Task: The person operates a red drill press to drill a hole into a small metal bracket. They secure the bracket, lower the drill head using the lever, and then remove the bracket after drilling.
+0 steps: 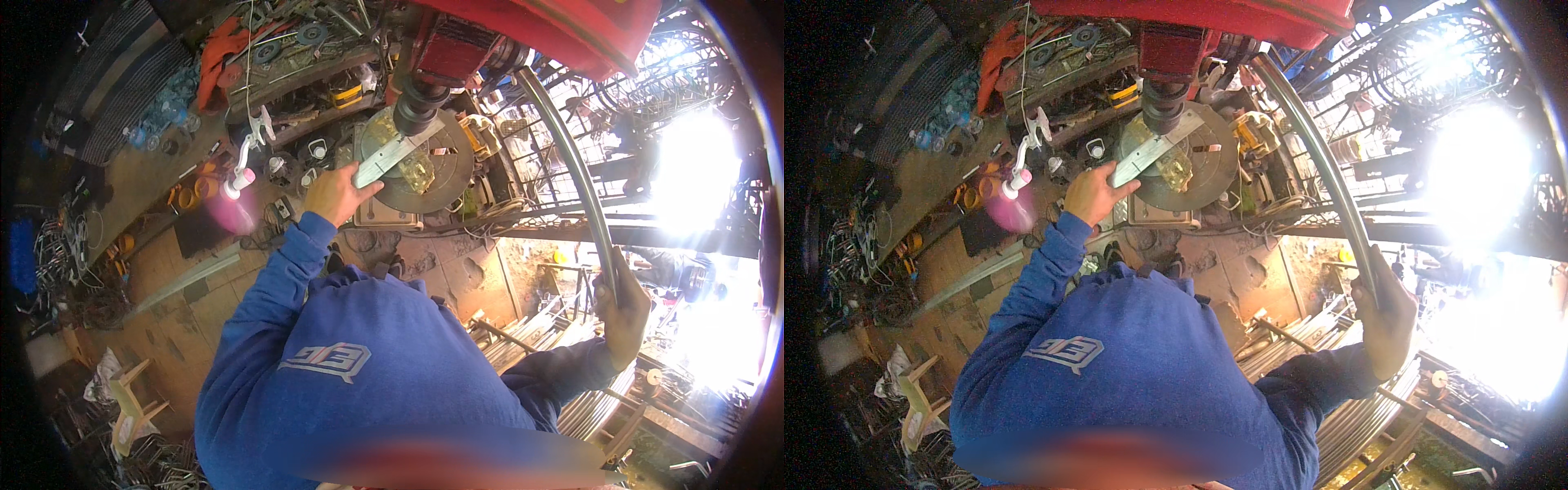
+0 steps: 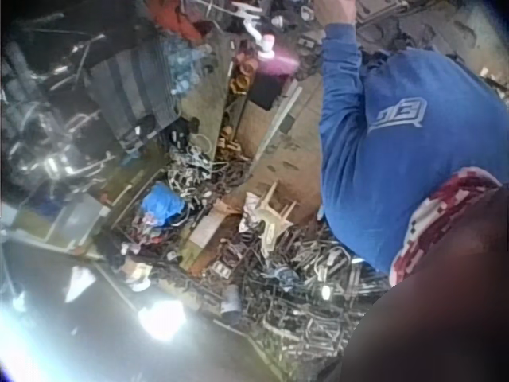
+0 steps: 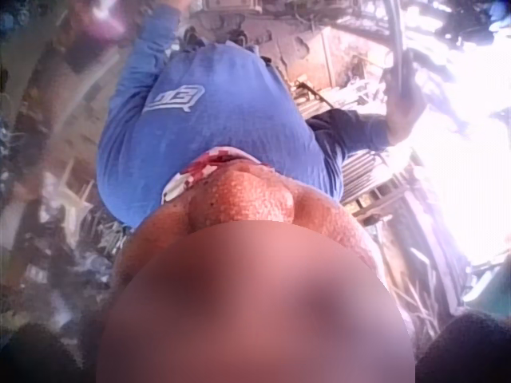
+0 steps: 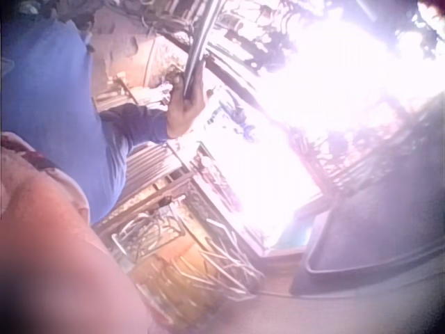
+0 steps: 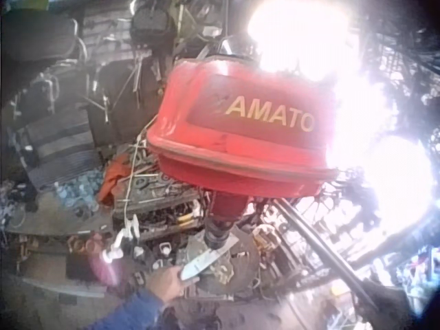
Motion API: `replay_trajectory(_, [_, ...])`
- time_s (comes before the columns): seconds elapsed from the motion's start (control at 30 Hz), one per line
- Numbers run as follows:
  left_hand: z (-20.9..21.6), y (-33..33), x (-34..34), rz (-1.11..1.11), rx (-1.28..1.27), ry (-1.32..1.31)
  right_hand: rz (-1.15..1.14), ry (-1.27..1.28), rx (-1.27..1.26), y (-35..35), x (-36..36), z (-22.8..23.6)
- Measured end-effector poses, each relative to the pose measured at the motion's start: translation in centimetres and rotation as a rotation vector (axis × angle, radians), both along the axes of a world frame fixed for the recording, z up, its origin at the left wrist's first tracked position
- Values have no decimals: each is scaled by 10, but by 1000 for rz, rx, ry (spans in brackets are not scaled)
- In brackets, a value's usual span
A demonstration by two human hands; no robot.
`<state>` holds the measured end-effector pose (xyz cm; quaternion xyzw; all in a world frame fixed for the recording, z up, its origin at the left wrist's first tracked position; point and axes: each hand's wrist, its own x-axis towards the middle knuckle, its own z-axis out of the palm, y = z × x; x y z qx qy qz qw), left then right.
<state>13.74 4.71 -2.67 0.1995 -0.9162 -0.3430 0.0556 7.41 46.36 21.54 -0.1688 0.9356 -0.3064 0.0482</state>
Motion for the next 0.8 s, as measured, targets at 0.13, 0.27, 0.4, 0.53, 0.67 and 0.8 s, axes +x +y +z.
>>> replay_trajectory(0.13, [2,0,0,-1,3,-37,-14,-42,-42,2,2,0])
replay_trajectory(0.27, [5,1,-1,17,-23,-33,-96,-61,-138,-15,0,-31])
replay_trajectory(0.4, [10,-2,-1,-4,25,-62,-148,-92,-115,-30,-16,-105])
replay_trajectory(0.53, [11,-5,-3,-21,-26,-62,-146,-202,-224,-11,-26,-144])
replay_trajectory(0.67, [7,-5,-2,0,-40,-49,-113,-213,-218,-14,-31,-137])
replay_trajectory(0.8, [4,-7,-2,-9,-34,-61,-82,-173,91,-24,-25,-75])
